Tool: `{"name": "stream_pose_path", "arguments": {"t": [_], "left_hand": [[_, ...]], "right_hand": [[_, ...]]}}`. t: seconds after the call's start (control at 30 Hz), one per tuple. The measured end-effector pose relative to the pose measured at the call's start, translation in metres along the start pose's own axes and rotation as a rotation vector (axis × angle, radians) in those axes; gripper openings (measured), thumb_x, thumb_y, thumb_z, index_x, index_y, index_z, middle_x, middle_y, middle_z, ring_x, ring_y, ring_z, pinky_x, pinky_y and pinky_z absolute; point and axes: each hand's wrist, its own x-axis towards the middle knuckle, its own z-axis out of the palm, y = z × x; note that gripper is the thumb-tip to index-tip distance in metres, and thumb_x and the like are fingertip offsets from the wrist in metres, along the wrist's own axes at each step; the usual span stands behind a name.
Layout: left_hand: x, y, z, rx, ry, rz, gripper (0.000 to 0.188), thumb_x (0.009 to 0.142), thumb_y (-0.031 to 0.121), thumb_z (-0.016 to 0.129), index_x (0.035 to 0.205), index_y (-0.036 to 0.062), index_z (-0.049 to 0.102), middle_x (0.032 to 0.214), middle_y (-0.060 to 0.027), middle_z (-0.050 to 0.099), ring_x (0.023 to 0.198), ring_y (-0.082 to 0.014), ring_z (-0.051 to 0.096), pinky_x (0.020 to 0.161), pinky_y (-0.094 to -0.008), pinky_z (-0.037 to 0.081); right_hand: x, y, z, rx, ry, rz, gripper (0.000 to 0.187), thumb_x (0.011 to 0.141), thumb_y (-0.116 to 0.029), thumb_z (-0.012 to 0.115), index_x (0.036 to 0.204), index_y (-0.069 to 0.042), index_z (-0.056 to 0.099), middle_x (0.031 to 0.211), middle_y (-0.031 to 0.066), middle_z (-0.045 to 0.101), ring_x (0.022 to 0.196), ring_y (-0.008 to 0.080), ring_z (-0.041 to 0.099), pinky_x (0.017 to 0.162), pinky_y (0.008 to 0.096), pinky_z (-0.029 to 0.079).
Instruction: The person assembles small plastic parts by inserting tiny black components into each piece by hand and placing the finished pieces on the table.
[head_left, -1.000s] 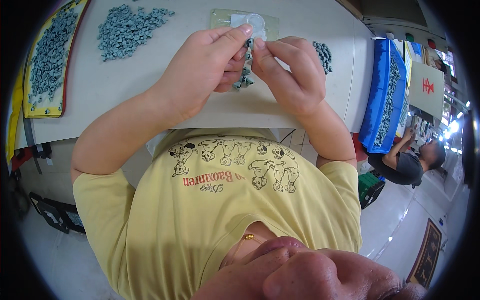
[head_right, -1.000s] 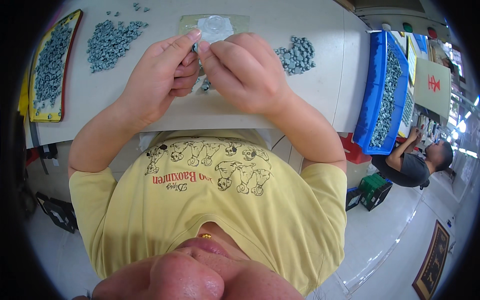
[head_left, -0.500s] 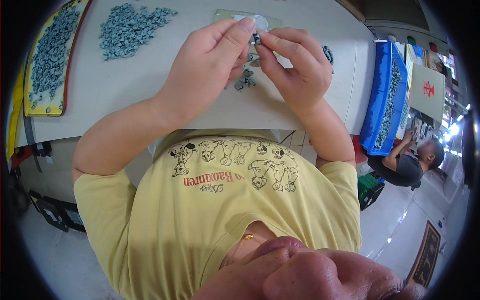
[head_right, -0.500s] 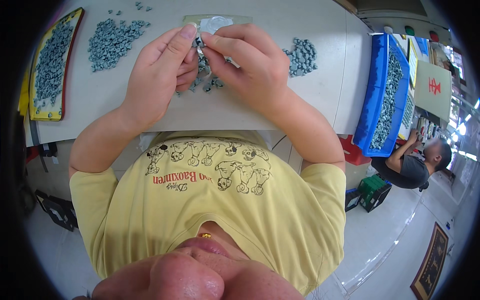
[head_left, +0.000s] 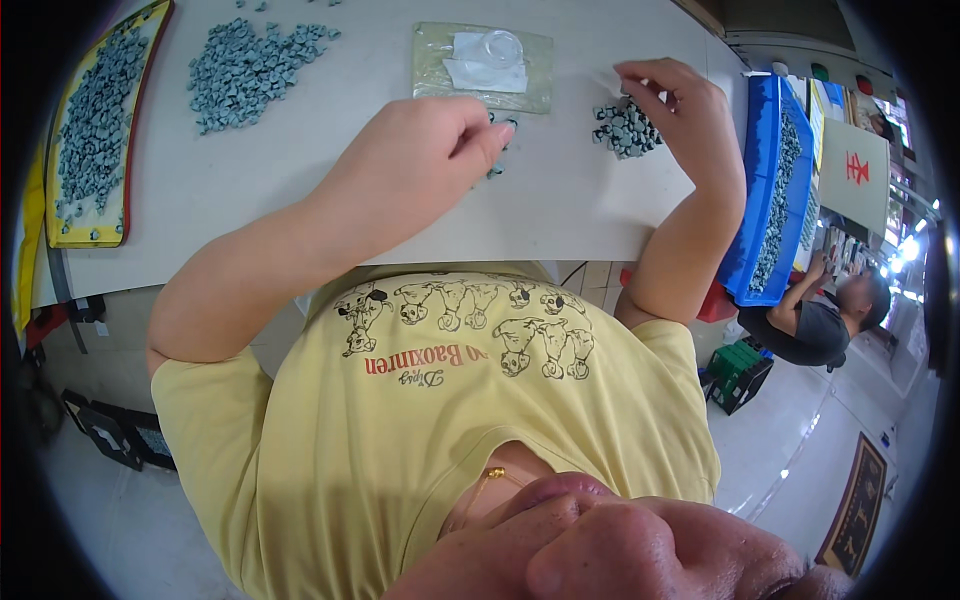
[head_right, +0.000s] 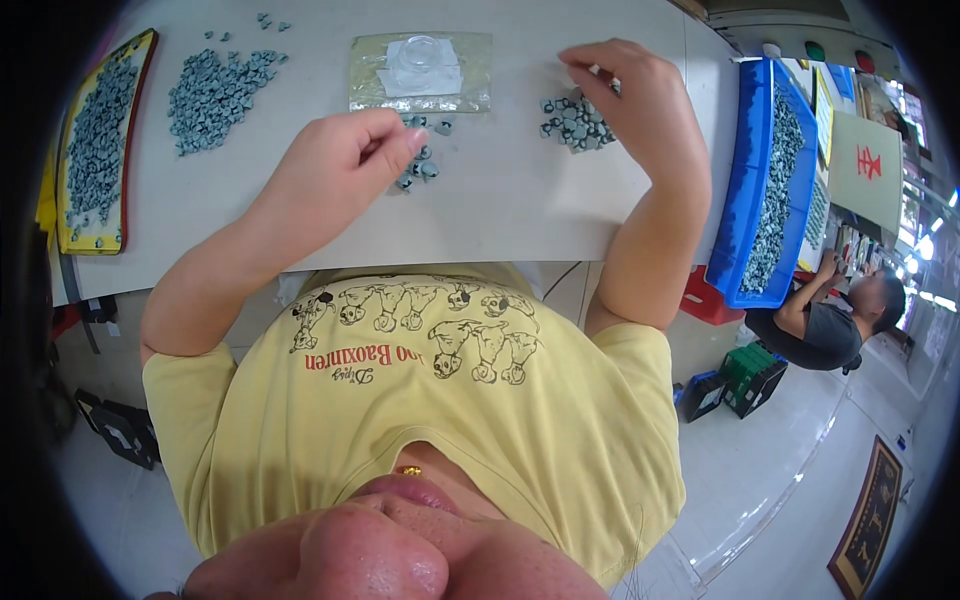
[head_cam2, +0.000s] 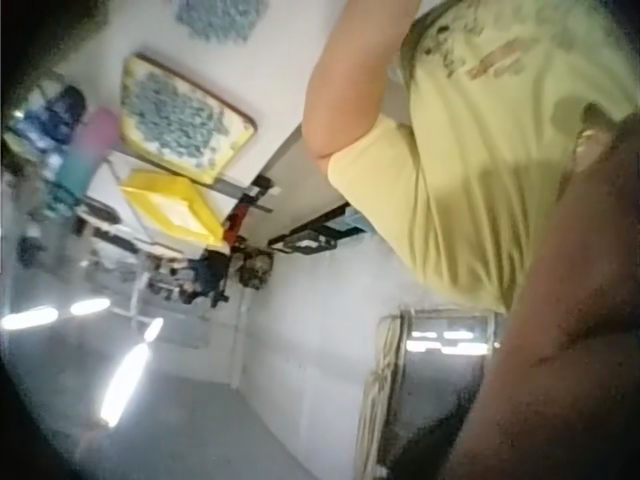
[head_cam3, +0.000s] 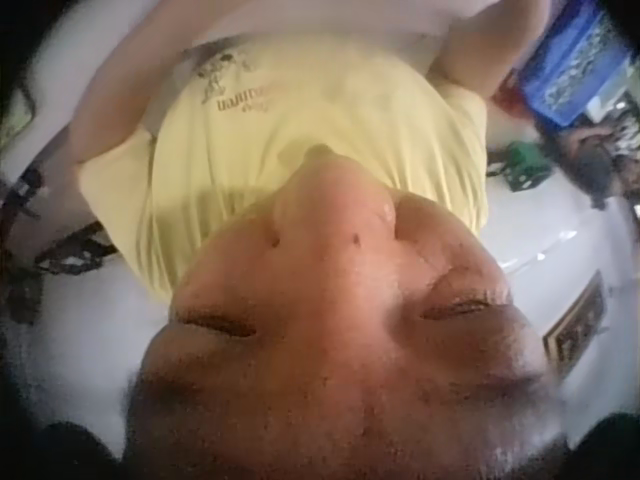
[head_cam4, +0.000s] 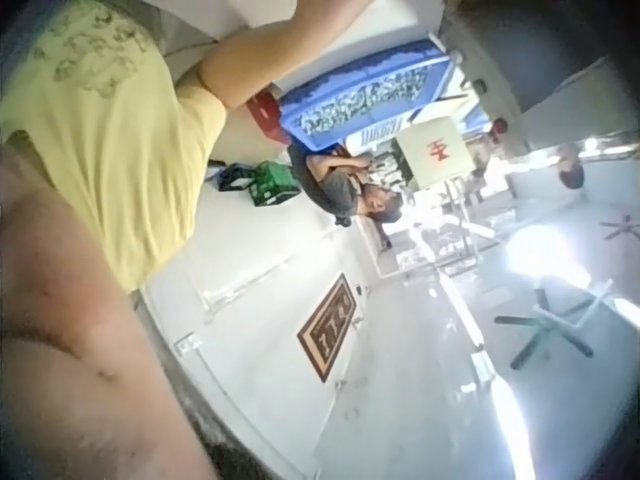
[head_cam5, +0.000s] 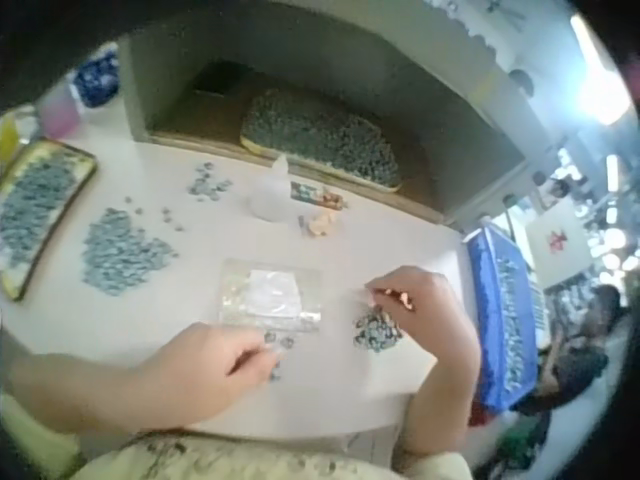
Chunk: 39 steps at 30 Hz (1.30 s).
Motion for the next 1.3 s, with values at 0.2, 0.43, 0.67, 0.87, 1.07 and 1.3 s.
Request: {"name": "stream_pose_path", "arguments": {"t": [0.2, 0.43, 0.67, 0.87, 1.07, 1.3], "left_hand": [[0.0, 0.002, -0.001, 0.202, 0.02, 0.026, 0.032, 0.089, 0.025, 0.054, 0.07, -0.0004, 0.053, 0.05, -0.0072, 0.044, 0.046, -0.0163, 0.041, 0.047, -0.0301, 0.035], [-0.001, -0.006, -0.003, -0.468, -0.028, -0.042, 0.008, 0.088, 0.012, 0.05, 0.091, 0.0046, 0.049, 0.074, 0.0043, 0.047, 0.06, -0.0054, 0.038, 0.053, -0.0191, 0.033], [-0.002, -0.002, -0.008, -0.829, -0.127, -0.197, 0.013, 0.089, 0.011, 0.046, 0.097, 0.0017, 0.051, 0.081, 0.0009, 0.05, 0.061, -0.0048, 0.038, 0.053, -0.0187, 0.032], [-0.003, -0.002, -0.006, -0.81, -0.14, -0.092, 0.02, 0.095, 0.02, 0.043, 0.094, 0.0035, 0.055, 0.078, 0.0015, 0.051, 0.06, -0.0034, 0.037, 0.05, -0.0182, 0.03], [-0.002, -0.008, -0.011, -0.708, -0.05, -0.08, 0.02, 0.094, 0.02, 0.046, 0.092, 0.0029, 0.056, 0.072, 0.0008, 0.054, 0.056, -0.0029, 0.039, 0.05, -0.018, 0.035], [-0.002, -0.008, -0.008, -0.62, -0.095, -0.131, 0.014, 0.088, 0.009, 0.042, 0.096, 0.004, 0.053, 0.076, 0.002, 0.05, 0.06, -0.0039, 0.037, 0.051, -0.0181, 0.03]], "right_hand": [[-0.004, -0.001, 0.004, 0.024, -0.187, -0.038, 0.019, 0.075, -0.002, 0.064, 0.094, -0.005, 0.066, 0.086, 0.0059, 0.062, 0.065, 0.0158, 0.054, 0.061, 0.0266, 0.045], [-0.005, -0.018, 0.013, -0.01, -0.164, 0.023, 0.021, 0.074, 0.0, 0.064, 0.094, -0.004, 0.064, 0.083, 0.0073, 0.06, 0.067, 0.0155, 0.056, 0.064, 0.0269, 0.046], [-0.003, -0.061, 0.038, 0.402, 0.172, -0.175, 0.017, 0.074, 0.003, 0.066, 0.091, 0.0, 0.064, 0.087, 0.0071, 0.062, 0.073, 0.0135, 0.059, 0.062, 0.023, 0.047], [0.0, -0.071, 0.051, 0.347, 0.331, -0.52, 0.021, 0.069, 0.005, 0.07, 0.088, 0.0, 0.067, 0.083, 0.0091, 0.065, 0.071, 0.0152, 0.06, 0.057, 0.0231, 0.047], [-0.001, -0.071, 0.056, 0.289, 0.344, -0.536, 0.021, 0.066, 0.006, 0.071, 0.085, -0.001, 0.068, 0.077, 0.0078, 0.064, 0.066, 0.0147, 0.06, 0.053, 0.0225, 0.047], [0.009, -0.058, 0.058, 0.037, 0.495, -0.65, 0.022, 0.06, 0.007, 0.072, 0.079, -0.002, 0.066, 0.074, 0.0051, 0.062, 0.062, 0.0155, 0.058, 0.052, 0.0237, 0.046]]}}
